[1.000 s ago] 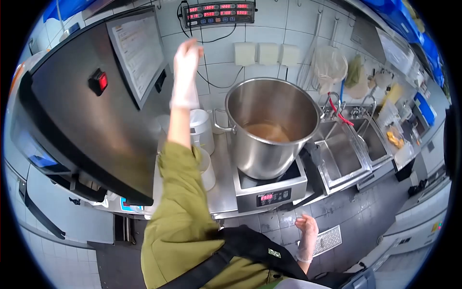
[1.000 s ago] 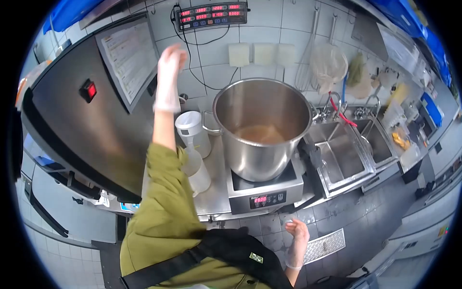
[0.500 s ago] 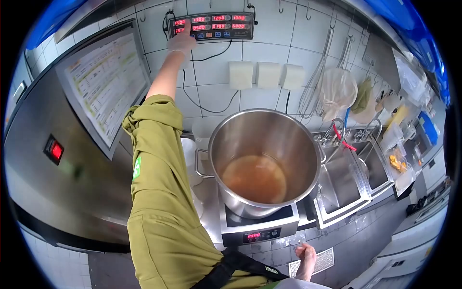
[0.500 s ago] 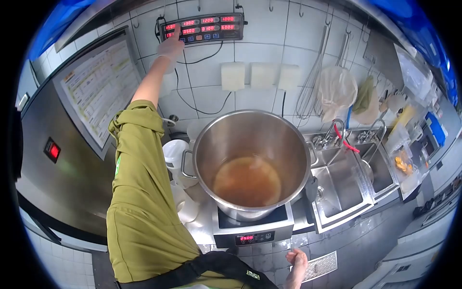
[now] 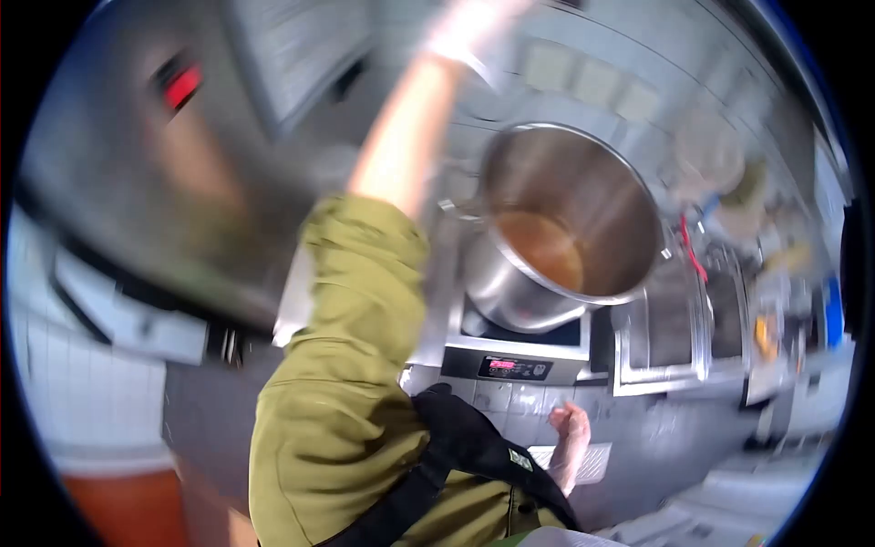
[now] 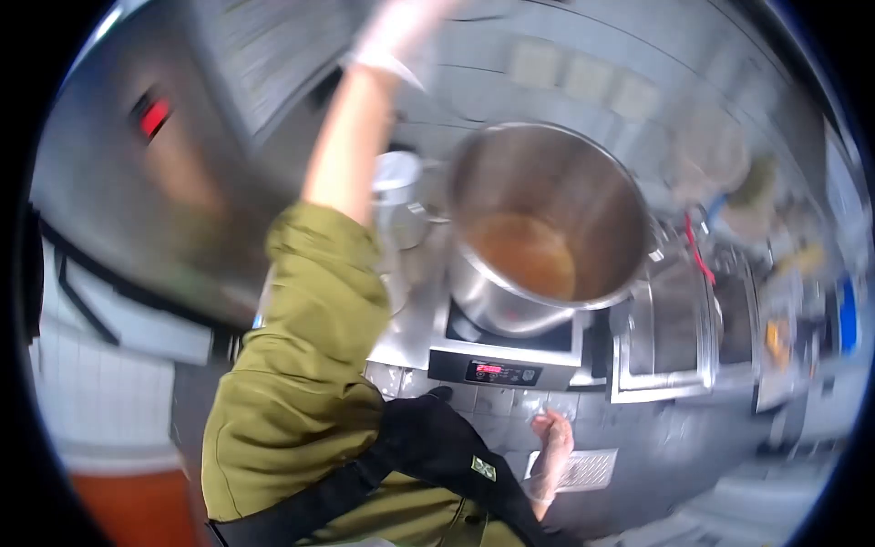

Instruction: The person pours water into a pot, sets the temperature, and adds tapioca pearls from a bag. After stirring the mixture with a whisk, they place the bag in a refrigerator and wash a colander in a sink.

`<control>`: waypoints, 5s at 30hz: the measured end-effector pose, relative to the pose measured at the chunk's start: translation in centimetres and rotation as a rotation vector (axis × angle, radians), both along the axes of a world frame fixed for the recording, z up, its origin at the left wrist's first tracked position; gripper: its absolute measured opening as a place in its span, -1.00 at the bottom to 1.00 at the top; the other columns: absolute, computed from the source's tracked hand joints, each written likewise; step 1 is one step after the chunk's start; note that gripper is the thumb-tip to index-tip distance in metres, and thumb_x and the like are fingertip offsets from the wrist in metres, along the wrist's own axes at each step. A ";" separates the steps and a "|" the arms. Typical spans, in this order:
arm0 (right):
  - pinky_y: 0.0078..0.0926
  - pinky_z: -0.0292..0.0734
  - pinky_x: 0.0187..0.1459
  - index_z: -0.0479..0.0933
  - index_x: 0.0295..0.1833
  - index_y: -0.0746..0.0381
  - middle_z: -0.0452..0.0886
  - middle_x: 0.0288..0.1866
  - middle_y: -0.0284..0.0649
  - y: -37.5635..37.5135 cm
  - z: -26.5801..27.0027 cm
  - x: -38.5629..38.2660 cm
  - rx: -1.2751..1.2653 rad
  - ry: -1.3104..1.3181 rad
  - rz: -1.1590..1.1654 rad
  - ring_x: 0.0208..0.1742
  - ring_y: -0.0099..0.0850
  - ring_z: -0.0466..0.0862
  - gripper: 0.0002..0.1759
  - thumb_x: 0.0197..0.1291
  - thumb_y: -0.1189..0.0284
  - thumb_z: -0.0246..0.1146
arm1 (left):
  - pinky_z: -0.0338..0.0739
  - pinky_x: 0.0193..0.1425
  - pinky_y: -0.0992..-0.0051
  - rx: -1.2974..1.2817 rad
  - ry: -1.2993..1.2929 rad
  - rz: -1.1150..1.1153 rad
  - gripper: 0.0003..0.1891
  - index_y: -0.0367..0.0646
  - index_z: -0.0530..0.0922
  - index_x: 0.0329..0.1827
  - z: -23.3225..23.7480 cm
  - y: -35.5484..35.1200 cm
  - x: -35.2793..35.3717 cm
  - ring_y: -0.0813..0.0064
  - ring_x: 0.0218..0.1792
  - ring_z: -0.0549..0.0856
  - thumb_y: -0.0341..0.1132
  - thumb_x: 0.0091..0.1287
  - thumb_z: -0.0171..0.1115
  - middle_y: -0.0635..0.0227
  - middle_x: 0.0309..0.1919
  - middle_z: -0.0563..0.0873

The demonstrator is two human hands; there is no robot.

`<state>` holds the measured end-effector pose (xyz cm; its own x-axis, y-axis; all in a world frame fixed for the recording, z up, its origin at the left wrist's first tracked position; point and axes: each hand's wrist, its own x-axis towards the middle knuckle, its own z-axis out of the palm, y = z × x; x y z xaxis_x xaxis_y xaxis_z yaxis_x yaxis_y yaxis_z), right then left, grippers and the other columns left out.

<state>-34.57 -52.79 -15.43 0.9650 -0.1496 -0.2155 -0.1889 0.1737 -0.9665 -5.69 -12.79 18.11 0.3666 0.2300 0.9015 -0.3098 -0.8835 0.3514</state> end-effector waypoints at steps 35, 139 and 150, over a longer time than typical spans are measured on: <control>-0.49 0.45 -0.06 0.39 0.03 0.34 0.58 -0.18 -0.16 48.4 -5.7 -26.9 -0.122 0.397 0.778 -0.17 -0.44 0.57 -0.58 0.30 0.20 -0.01 | 0.46 -0.23 0.56 -0.834 0.131 -0.210 -0.77 -0.18 0.52 -0.13 -21.2 74.1 -28.1 0.58 -0.32 0.57 -0.30 0.35 -0.09 0.36 -0.31 0.64; -0.69 0.34 -0.47 0.50 -0.44 0.35 0.43 -0.62 -0.45 -71.1 4.8 7.9 -0.475 0.146 0.118 -0.52 -0.72 0.37 -0.84 -0.05 0.57 -0.01 | 0.34 0.13 0.46 0.102 0.787 0.214 -0.58 -0.28 0.48 0.04 -6.0 -41.2 3.9 0.36 -0.02 0.57 -0.11 0.32 -0.03 0.20 -0.04 0.60; -0.58 0.31 -0.50 0.48 -0.40 0.35 0.42 -0.63 -0.21 -106.7 9.6 9.6 -0.687 0.194 -0.396 -0.57 -0.54 0.38 -0.82 -0.07 0.56 -0.03 | 0.29 0.23 0.43 0.214 -0.591 -1.156 -0.61 -0.33 0.50 0.03 0.1 -117.5 8.4 0.32 0.01 0.56 -0.18 0.30 0.04 0.07 -0.03 0.59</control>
